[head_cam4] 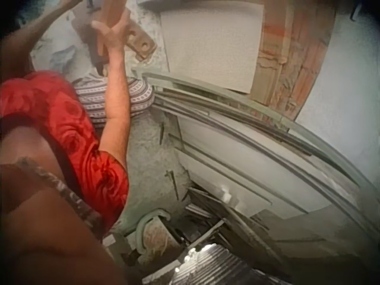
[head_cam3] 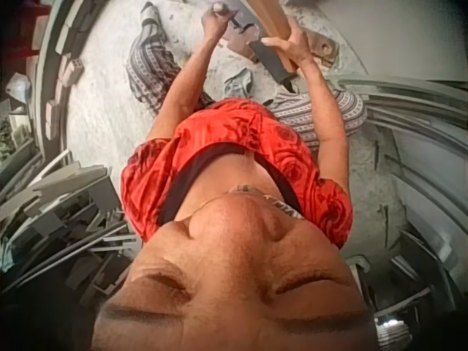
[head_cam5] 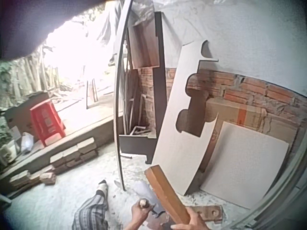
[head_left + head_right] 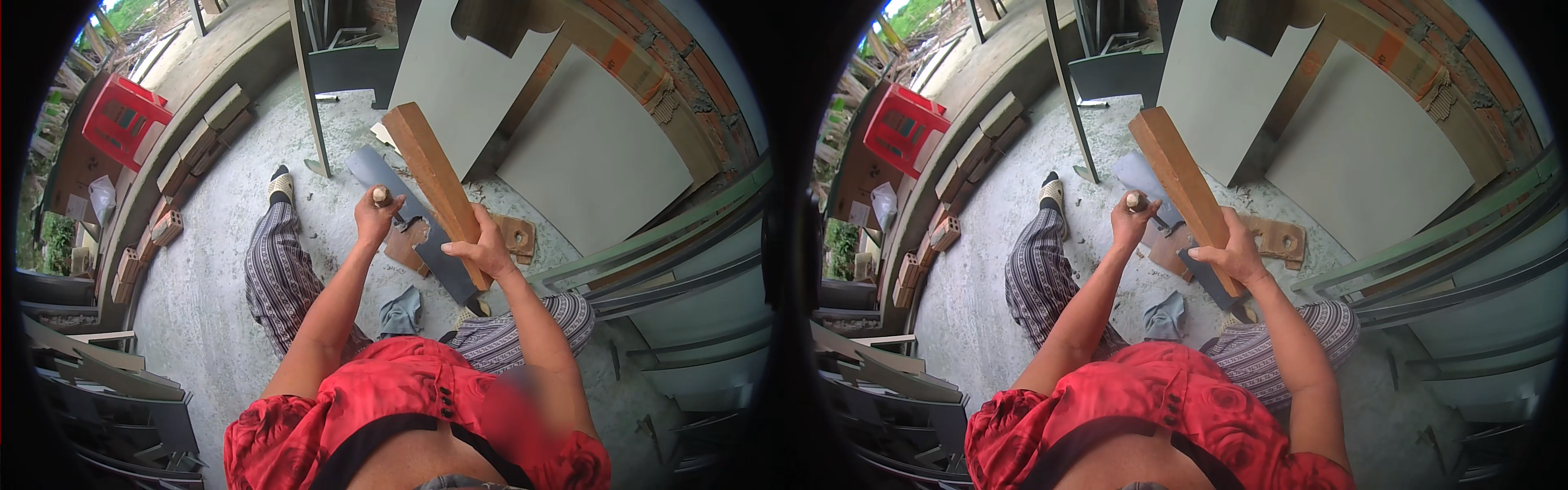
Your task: The recorder uses a wood chisel and a wooden mallet to carve or shape a piece of wood, possibly for furniture manufacturing.
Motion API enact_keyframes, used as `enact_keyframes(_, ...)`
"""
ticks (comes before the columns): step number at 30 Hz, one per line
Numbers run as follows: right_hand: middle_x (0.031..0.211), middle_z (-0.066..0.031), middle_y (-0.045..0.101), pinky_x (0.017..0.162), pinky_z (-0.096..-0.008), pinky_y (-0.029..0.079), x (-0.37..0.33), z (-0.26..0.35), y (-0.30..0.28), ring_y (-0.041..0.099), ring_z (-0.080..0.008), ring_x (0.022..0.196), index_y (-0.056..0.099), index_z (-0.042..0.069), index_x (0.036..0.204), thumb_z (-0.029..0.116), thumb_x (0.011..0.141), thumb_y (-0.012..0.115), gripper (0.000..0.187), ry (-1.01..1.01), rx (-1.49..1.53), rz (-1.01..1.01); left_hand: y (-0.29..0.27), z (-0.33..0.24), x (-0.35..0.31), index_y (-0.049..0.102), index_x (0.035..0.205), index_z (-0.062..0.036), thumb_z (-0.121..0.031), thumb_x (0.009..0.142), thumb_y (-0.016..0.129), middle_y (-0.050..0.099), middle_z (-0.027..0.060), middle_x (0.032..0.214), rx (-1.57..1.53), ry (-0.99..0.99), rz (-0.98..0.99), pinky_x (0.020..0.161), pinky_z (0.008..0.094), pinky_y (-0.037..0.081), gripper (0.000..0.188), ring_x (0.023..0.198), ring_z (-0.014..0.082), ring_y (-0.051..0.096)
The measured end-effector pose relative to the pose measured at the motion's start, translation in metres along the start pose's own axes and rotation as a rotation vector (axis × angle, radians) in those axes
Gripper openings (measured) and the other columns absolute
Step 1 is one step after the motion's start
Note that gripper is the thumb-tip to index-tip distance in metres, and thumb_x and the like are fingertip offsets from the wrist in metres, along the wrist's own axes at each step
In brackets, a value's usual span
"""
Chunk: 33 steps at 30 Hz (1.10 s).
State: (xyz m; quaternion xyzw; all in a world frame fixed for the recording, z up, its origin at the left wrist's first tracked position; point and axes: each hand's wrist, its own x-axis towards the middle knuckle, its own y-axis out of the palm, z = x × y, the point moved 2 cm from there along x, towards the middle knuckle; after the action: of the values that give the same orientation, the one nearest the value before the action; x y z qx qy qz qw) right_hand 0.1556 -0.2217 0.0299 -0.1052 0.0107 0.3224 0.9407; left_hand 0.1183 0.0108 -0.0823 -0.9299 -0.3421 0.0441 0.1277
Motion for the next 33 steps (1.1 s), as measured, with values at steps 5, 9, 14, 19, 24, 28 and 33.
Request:
enact_keyframes(5,0.109,-0.0108,0.058,0.088,-0.0329,0.045,-0.002,0.008,0.007,0.057,-0.0208,0.100,0.048,0.001,0.124,0.029,0.060,0.079,0.076,-0.073,-0.037,0.014,-0.005,-0.008,0.000,0.055,0.079,-0.0072,-0.035,0.068,0.081,0.060,0.0100,0.074,0.252,0.010,0.017,0.065,0.0390,0.045,0.039,0.070,0.0292,0.058)
enact_keyframes(9,0.113,-0.0128,0.057,0.088,-0.0352,0.046,-0.011,0.012,0.009,0.059,-0.0226,0.100,0.046,0.001,0.125,0.026,0.061,0.079,0.077,-0.211,-0.086,-0.026,0.009,-0.014,0.000,0.055,0.090,-0.0100,-0.043,0.069,0.077,0.058,0.0139,0.092,0.432,0.060,0.067,0.075,0.0463,0.047,0.045,0.089,0.0372,0.059)
enact_keyframes(14,0.110,-0.0148,0.059,0.083,-0.0384,0.048,-0.016,0.024,0.018,0.061,-0.0284,0.096,0.042,0.006,0.127,0.025,0.061,0.080,0.079,-0.382,-0.190,-0.040,0.003,-0.015,0.005,0.055,0.094,-0.0106,-0.038,0.070,0.076,0.058,0.0138,0.093,0.361,0.071,-0.004,0.075,0.0467,0.047,0.042,0.088,0.0372,0.059)
enact_keyframes(19,0.098,-0.0170,0.064,0.076,-0.0432,0.050,-0.009,0.003,0.019,0.063,-0.0361,0.089,0.047,0.008,0.120,0.022,0.058,0.080,0.072,-0.078,-0.564,0.015,0.009,0.000,0.009,0.058,0.098,-0.0142,-0.030,0.070,0.076,0.057,0.0129,0.092,0.332,0.111,-0.040,0.076,0.0469,0.048,0.037,0.088,0.0363,0.059)
enact_keyframes(24,0.102,-0.0167,0.062,0.078,-0.0404,0.050,-0.009,0.019,0.014,0.063,-0.0321,0.089,0.047,0.005,0.121,0.021,0.058,0.079,0.072,-0.226,-0.252,-0.123,0.006,-0.019,0.003,0.058,0.093,-0.0126,-0.041,0.072,0.075,0.057,0.0128,0.091,0.337,0.080,-0.046,0.074,0.0467,0.047,0.039,0.086,0.0363,0.059)
enact_keyframes(28,0.102,-0.0162,0.061,0.079,-0.0388,0.050,-0.011,0.031,0.018,0.062,-0.0302,0.089,0.046,0.004,0.122,0.020,0.058,0.079,0.074,-0.309,-0.108,-0.162,0.007,-0.020,0.001,0.057,0.093,-0.0119,-0.046,0.072,0.074,0.056,0.0128,0.090,0.368,0.070,-0.028,0.073,0.0469,0.047,0.043,0.084,0.0364,0.059)
enact_keyframes(33,0.099,-0.0205,0.062,0.079,-0.0439,0.049,-0.003,-0.005,0.014,0.061,-0.0383,0.091,0.047,0.004,0.117,0.027,0.057,0.080,0.072,0.018,-0.673,0.049,0.017,0.002,0.001,0.057,0.094,-0.0102,-0.032,0.078,0.071,0.052,0.0140,0.089,0.290,0.082,-0.111,0.073,0.0491,0.046,0.031,0.085,0.0380,0.058)
